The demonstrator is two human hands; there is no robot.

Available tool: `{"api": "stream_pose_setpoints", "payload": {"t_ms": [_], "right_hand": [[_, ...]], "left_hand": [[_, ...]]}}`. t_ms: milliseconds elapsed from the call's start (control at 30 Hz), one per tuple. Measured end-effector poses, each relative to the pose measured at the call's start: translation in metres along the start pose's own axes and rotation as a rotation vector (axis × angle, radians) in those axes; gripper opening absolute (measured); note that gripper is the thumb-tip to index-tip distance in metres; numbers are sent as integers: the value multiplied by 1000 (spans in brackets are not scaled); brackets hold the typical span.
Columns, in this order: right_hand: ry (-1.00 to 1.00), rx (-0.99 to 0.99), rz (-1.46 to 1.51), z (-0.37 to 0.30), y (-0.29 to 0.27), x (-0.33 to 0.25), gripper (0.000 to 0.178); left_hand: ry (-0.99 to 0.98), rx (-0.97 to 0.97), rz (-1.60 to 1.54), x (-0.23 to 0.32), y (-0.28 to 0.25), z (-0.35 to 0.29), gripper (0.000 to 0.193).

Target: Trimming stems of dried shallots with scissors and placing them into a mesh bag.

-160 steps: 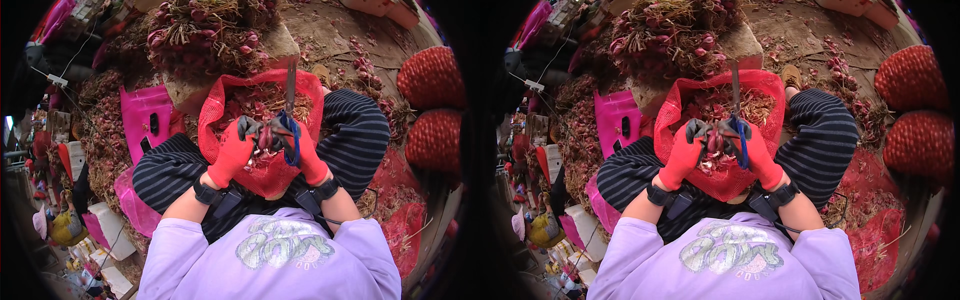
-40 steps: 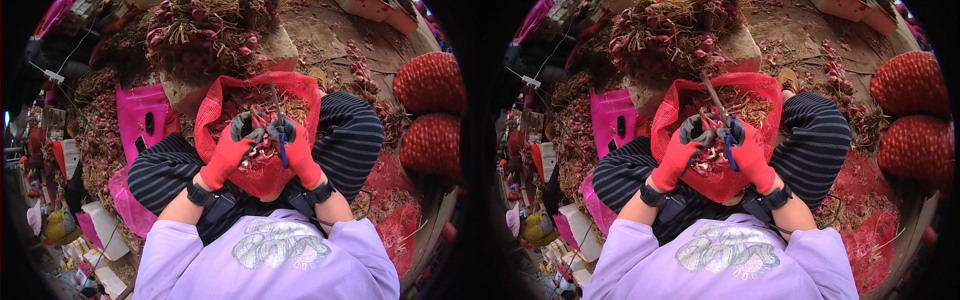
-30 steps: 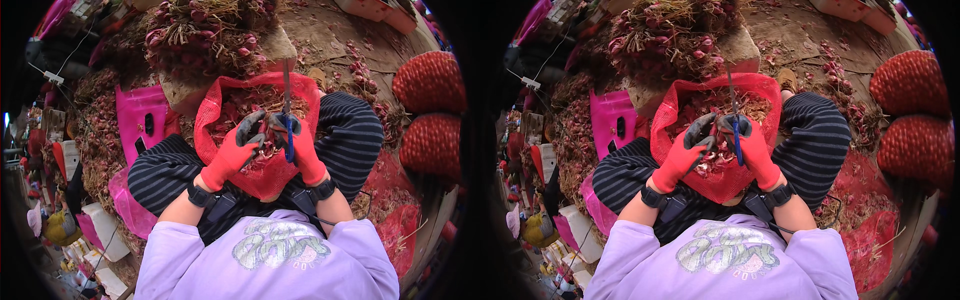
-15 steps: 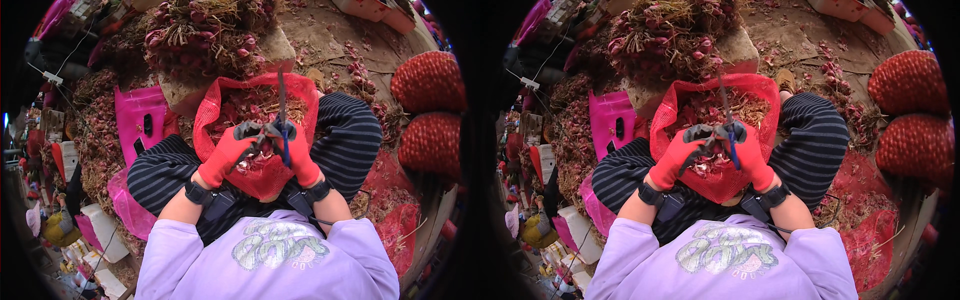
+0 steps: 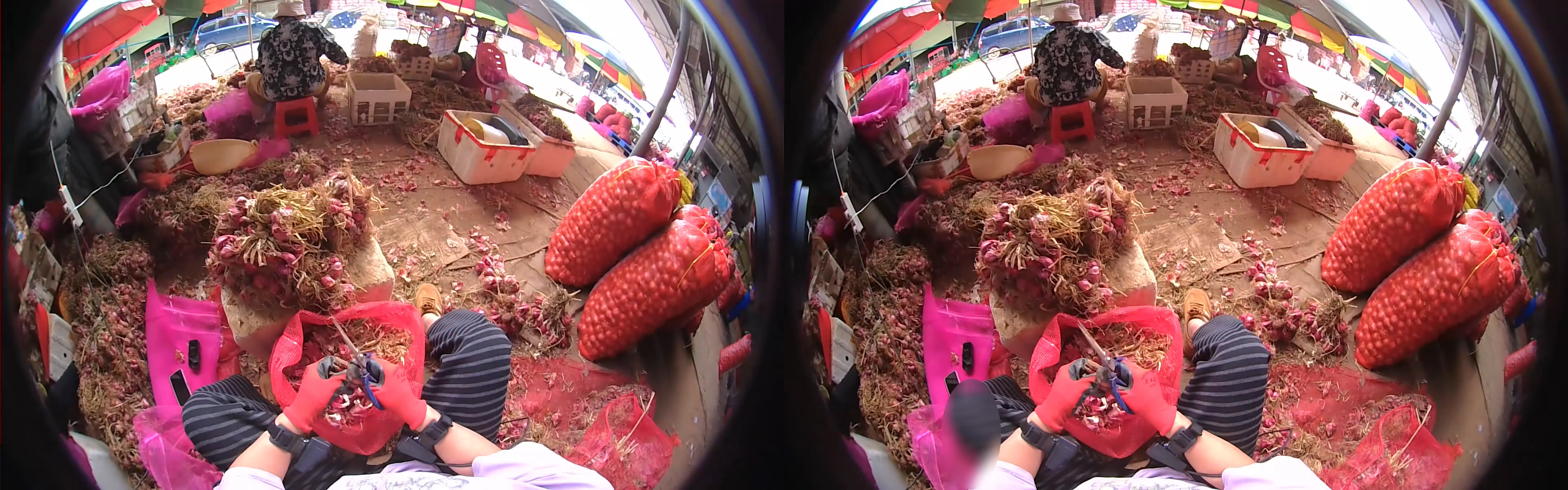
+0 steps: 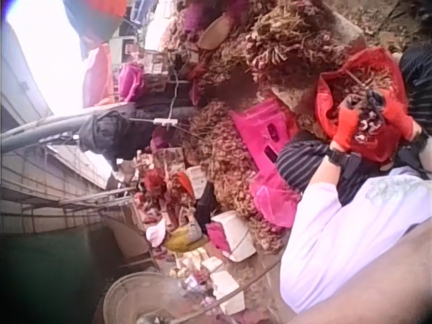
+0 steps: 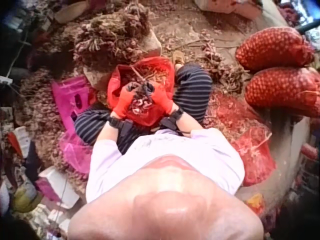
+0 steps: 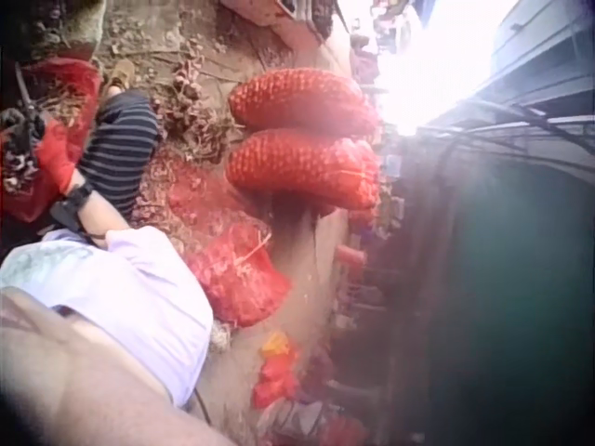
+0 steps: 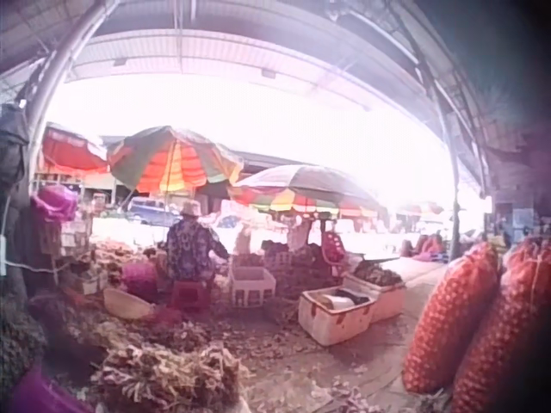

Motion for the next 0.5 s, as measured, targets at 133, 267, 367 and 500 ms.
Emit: {"api": "stream_pose_setpoints", "payload": {"t_ms": [133, 267, 367, 500], "right_hand": [[56, -19, 23, 2, 9, -11, 25], [178, 14, 330, -4, 15, 24, 27], [358, -11, 527, -1, 22, -15, 19], [287, 94, 458, 0, 14, 2, 17]], "left_hand": [[332, 204, 387, 14, -10, -7, 14], [405, 373, 612, 12, -11, -3, 14], [323, 346, 148, -19, -28, 7, 12], [-180, -156, -589, -22, -5, 7, 15]]}}
Point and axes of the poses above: each hand's wrist, its own z-axis towards the middle knuckle, its own y-axis out of the palm, x = y × z, the point moved 7 cm from there along z, towards the middle knuckle, and after that the axes turned 1 degree about -y, right-handed, at the moved point
